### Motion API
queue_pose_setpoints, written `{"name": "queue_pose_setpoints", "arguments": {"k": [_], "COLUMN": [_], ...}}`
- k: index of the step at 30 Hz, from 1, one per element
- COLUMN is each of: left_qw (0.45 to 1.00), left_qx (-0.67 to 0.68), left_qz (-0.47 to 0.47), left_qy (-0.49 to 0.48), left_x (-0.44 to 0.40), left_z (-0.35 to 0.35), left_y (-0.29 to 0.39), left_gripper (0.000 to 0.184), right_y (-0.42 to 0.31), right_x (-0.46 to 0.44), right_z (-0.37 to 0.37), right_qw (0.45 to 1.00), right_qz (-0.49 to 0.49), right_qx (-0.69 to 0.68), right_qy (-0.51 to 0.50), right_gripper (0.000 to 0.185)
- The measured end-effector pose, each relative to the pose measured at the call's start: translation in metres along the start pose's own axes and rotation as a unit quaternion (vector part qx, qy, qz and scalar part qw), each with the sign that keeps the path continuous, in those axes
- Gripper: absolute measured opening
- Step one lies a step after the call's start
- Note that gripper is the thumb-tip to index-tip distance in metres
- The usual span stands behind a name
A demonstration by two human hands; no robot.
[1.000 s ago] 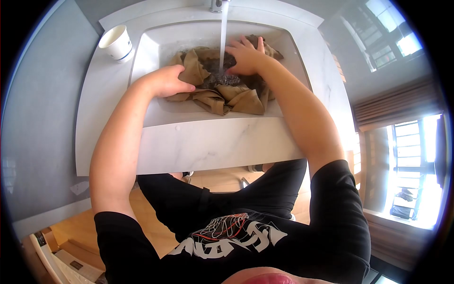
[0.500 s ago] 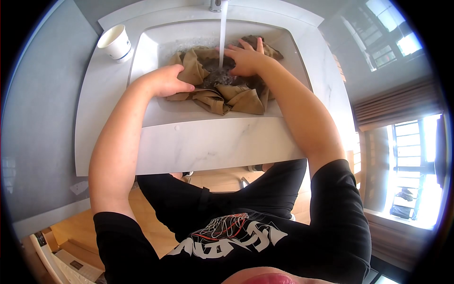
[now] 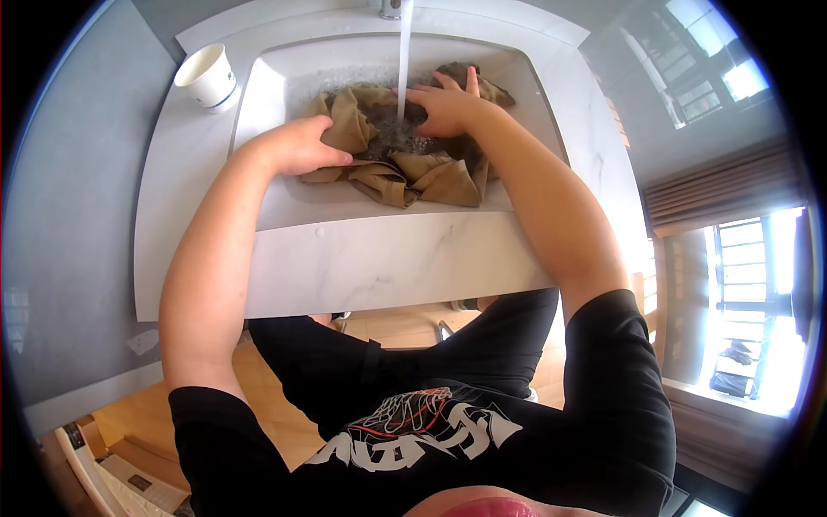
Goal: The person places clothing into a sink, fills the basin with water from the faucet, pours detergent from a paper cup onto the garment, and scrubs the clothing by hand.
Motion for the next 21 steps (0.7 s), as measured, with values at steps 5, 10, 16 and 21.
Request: {"name": "queue_pose_setpoints", "arguments": {"k": [5,10,16,21], "left_qw": [1.000,1.000,1.000,0.999], "left_qx": [0.003,0.010,0.008,0.019], "left_qz": [0.001,-0.004,-0.009,-0.019], "left_qy": [-0.003,-0.007,0.008,0.022], "left_x": [-0.0024,-0.0033,-0.0064,-0.0050], "left_z": [-0.0003,-0.0006,-0.0036,-0.0045], "left_y": [-0.0014,-0.0018,-0.0040,-0.0041], "left_gripper": [0.088,0.087,0.087,0.085], "right_y": [0.0009,0.0010,0.0015,0.0019], "right_x": [-0.0005,-0.0001,-0.0002,-0.0008], "right_z": [-0.0003,0.0003,0.0004,-0.0007], "right_qw": [1.000,1.000,1.000,1.000], "right_qz": [0.002,0.003,0.002,0.003], "right_qx": [0.001,0.002,0.000,-0.003], "right_qy": [-0.004,-0.004,-0.007,-0.002], "right_gripper": [0.081,0.081,0.080,0.080]}}
Point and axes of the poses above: each hand's wrist, its own x-axis away from the middle knuckle, its own z-axis out of the back of the hand, y = z × x, the point moved 1 cm from there along -x, towards the middle knuckle, and after that the axes turned 14 degrees about z, right-handed, at the moved point
